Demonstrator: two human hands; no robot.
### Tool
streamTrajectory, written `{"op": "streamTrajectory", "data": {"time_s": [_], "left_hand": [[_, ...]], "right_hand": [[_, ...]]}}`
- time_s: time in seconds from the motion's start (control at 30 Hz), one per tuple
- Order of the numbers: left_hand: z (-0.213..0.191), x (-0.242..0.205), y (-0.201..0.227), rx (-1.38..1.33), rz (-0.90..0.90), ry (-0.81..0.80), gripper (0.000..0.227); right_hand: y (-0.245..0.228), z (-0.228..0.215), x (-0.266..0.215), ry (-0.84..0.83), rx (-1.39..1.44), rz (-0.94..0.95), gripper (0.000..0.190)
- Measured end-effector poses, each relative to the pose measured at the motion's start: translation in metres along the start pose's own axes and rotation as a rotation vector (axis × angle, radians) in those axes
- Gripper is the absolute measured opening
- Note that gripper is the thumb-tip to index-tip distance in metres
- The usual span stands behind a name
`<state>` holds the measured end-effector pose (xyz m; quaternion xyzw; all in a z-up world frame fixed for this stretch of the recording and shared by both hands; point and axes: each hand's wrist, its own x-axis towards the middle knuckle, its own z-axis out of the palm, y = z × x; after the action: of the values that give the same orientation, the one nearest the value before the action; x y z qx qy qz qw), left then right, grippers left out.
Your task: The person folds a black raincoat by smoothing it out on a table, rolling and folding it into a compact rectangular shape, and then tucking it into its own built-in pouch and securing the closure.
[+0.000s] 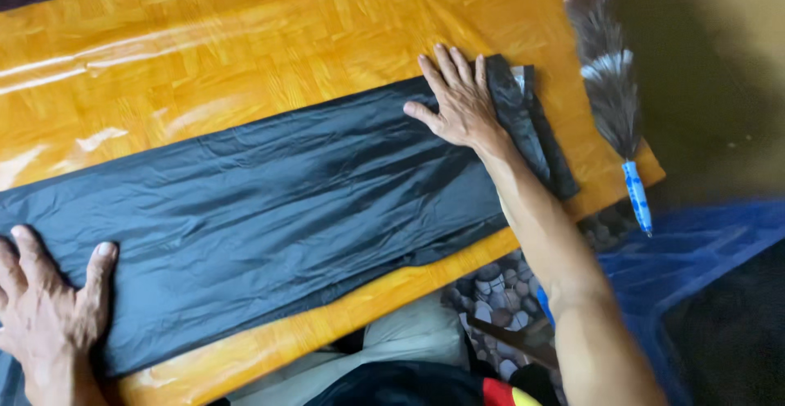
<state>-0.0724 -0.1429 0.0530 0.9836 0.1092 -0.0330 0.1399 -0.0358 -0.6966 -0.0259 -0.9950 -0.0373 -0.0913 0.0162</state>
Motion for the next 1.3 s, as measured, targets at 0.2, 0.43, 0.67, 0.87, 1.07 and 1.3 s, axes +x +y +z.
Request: {"op": "streamTrajectory", "data": {"time_s": [0.2,0.43,0.67,0.87,1.07,1.3], "left_hand": [[-0.006,-0.001,0.012,-0.031,-0.077,-0.033,0.101],[0.003,-0.004,-0.007,-0.046,-0.05,0.011,0.11],[-0.009,-0.016,0.011,-0.03,-0.062,-0.029,0.1],[0.0,-0.011,0.004,-0.009,0.004,-0.007,0.094],[0.005,-0.008,0.011,-0.008,0.046,0.038,0.095],[0.016,0.007,0.007,-0.047,0.089,0.066,0.095]], "right_hand": [[0.0,0.005,-0.001,0.046,0.001,0.012,0.087],[-0.005,-0.005,0.005,0.003,0.035,0.035,0.089],[-0.002,0.002,0.002,-0.055,0.078,0.083,0.093],[0.004,0.006,0.002,-0.039,0.087,0.078,0.094],[0.013,0.0,0.012,-0.023,0.103,0.021,0.092],[0.024,0.007,0.026,-0.063,0.109,0.029,0.095]]}}
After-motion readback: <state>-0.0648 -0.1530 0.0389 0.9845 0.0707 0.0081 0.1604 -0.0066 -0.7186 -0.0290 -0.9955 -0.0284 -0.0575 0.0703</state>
